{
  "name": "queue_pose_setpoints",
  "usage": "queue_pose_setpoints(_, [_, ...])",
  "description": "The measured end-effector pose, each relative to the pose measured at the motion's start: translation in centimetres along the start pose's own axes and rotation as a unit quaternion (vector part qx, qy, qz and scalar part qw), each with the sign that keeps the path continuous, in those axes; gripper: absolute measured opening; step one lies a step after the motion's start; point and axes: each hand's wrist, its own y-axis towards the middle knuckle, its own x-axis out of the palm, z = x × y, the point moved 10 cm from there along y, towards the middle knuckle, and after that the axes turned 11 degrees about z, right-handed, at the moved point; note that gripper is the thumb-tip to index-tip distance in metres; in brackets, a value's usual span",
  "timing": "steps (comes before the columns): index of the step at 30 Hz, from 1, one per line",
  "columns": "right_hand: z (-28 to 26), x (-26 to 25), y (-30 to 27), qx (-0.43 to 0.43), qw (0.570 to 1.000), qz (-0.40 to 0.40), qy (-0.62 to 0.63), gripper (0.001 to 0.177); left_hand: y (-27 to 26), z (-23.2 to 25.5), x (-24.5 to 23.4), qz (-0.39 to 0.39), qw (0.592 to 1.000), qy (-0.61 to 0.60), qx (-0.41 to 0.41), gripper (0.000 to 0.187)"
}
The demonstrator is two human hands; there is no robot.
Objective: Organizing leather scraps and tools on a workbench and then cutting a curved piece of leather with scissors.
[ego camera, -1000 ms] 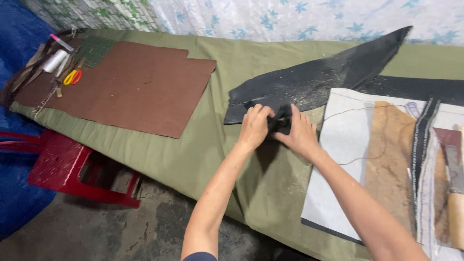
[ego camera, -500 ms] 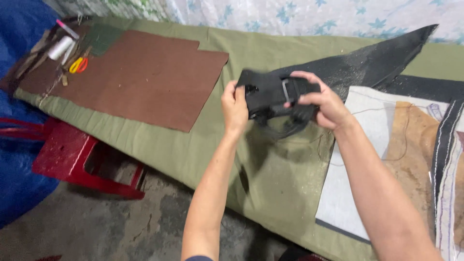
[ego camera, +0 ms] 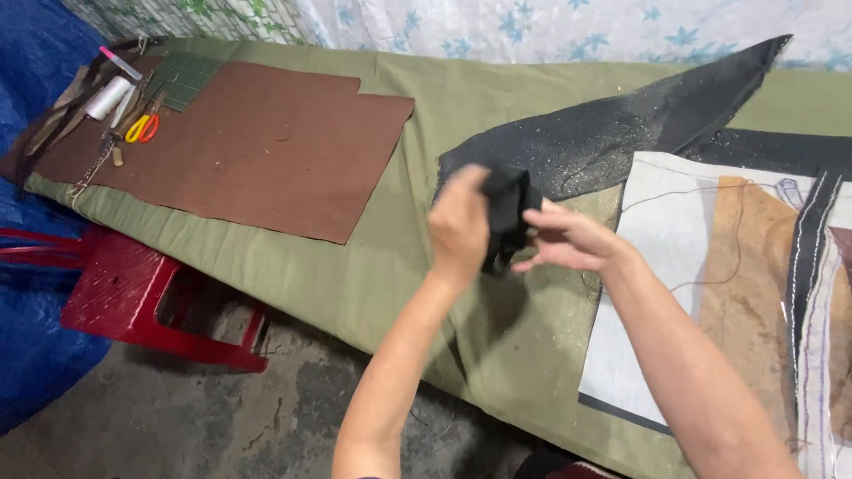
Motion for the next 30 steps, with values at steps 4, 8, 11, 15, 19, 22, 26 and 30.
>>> queue_pose_setpoints(4, [0.8,-0.4,-0.4,-0.016,0.947,-0.176,0.269,0.053,-7.2,7.3,2.4,-0.116,0.964,0.096,0.219,0.052])
queue_pose_setpoints(8, [7.0,-7.0,3.6,-0.05,0.998,0.019,0.025,0.019,-10.1,12.0,2.1,-0.11,0.953,0.021,0.282,0.013])
queue_pose_setpoints(11, [6.5,-8.5,1.4,-0.071,0.997,0.036,0.015,0.016,-11.8,12.5,1.9,-0.12,0.959,-0.034,0.254,0.024])
queue_pose_setpoints(15, [2.9,-14.3,-3.4,-0.086,0.977,0.194,0.017,0.053,-16.2,10.8,0.7,-0.199,0.964,-0.067,0.162,0.036])
queue_pose_setpoints(19, [-0.9,-18.6,-10.7,0.01,0.948,0.316,-0.022,0.067,-18.6,11.7,-0.5,-0.322,0.935,-0.102,0.11,0.041])
queue_pose_setpoints(22, [0.2,-25.0,-11.6,-0.034,0.945,0.325,-0.013,0.065,-22.6,14.1,-0.4,-0.444,0.869,-0.169,0.137,0.057])
queue_pose_setpoints(26, [2.8,-30.9,-12.6,-0.08,0.948,0.308,-0.026,0.036,-23.7,11.4,1.7,-0.419,0.862,-0.151,0.24,0.06])
queue_pose_setpoints(30, [5.4,-35.0,-12.9,-0.086,0.954,0.286,-0.027,0.033,-13.8,-5.7,9.5,-0.276,0.844,0.382,0.254,0.06])
